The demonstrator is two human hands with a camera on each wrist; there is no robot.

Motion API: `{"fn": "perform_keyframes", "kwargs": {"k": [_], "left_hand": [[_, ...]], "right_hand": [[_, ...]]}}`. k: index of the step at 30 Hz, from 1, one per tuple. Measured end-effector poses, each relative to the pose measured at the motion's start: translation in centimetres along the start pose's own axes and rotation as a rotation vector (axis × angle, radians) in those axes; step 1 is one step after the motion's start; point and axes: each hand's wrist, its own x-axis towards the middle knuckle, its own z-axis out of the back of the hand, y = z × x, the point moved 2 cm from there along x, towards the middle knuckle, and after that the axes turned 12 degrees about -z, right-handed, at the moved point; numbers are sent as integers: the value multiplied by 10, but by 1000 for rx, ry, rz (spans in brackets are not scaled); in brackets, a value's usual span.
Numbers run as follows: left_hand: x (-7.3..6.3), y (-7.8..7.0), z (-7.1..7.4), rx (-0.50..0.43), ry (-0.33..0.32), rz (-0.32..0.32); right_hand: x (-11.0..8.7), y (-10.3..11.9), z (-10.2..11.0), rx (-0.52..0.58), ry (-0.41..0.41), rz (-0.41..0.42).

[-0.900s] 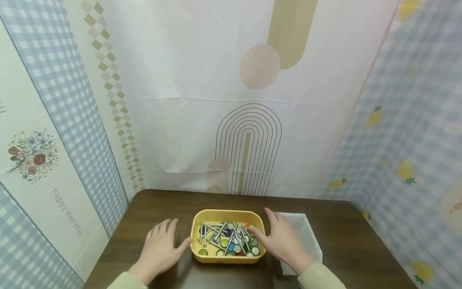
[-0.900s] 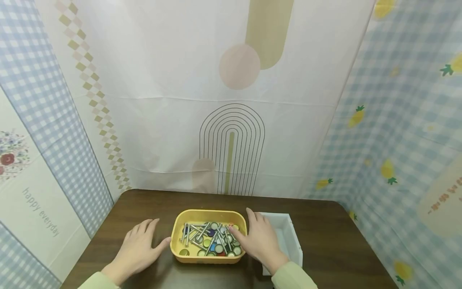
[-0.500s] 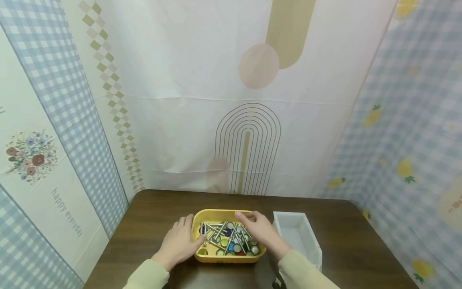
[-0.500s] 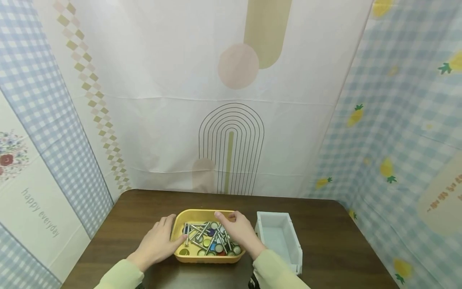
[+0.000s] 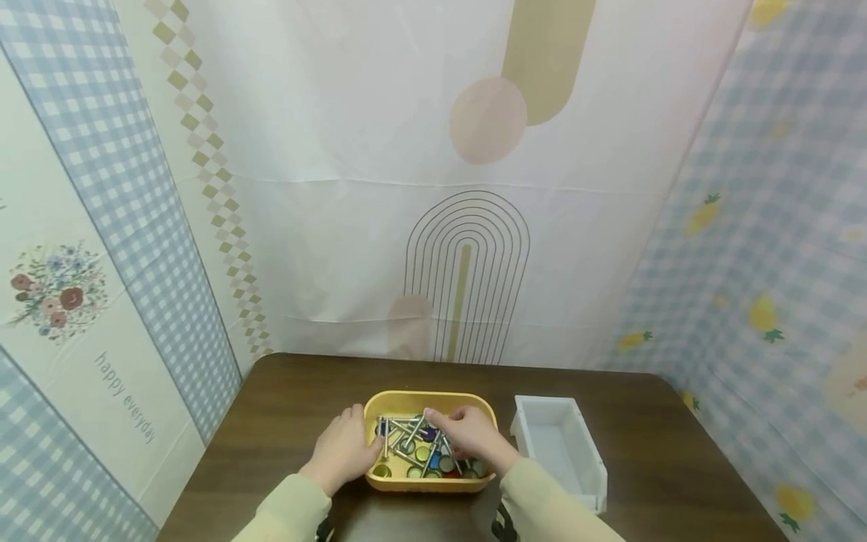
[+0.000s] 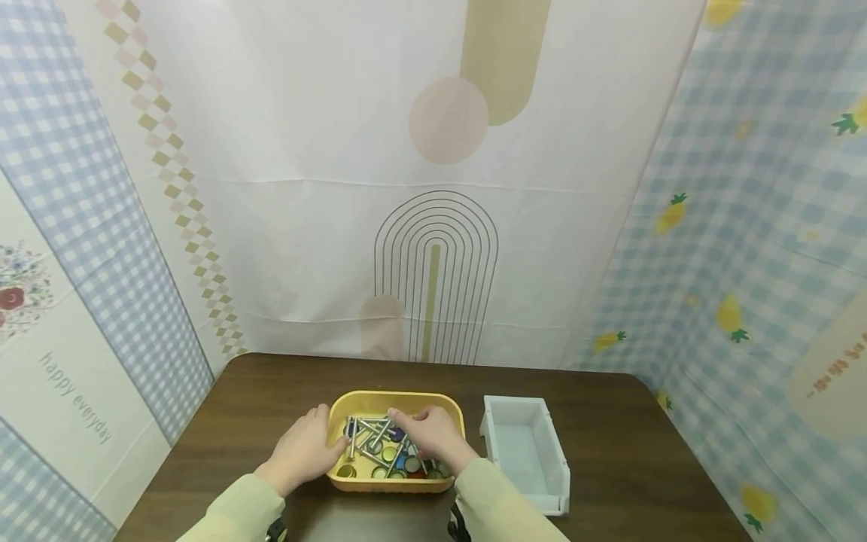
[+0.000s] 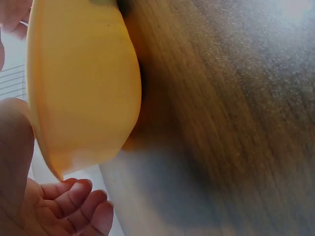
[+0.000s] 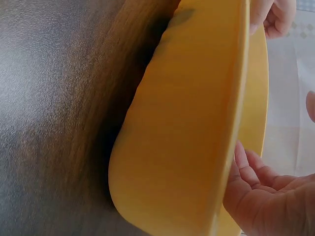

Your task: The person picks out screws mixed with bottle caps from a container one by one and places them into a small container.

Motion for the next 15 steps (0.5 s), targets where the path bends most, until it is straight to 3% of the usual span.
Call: {"fn": "perform_keyframes", "kwargs": {"k": [10, 15], "left_hand": [[0, 4, -8, 160, 15, -12], [2, 4, -9, 186, 49, -33]], "right_hand": [[3, -1, -13, -140, 32, 1], [7, -5, -20, -211, -2, 22]]}}
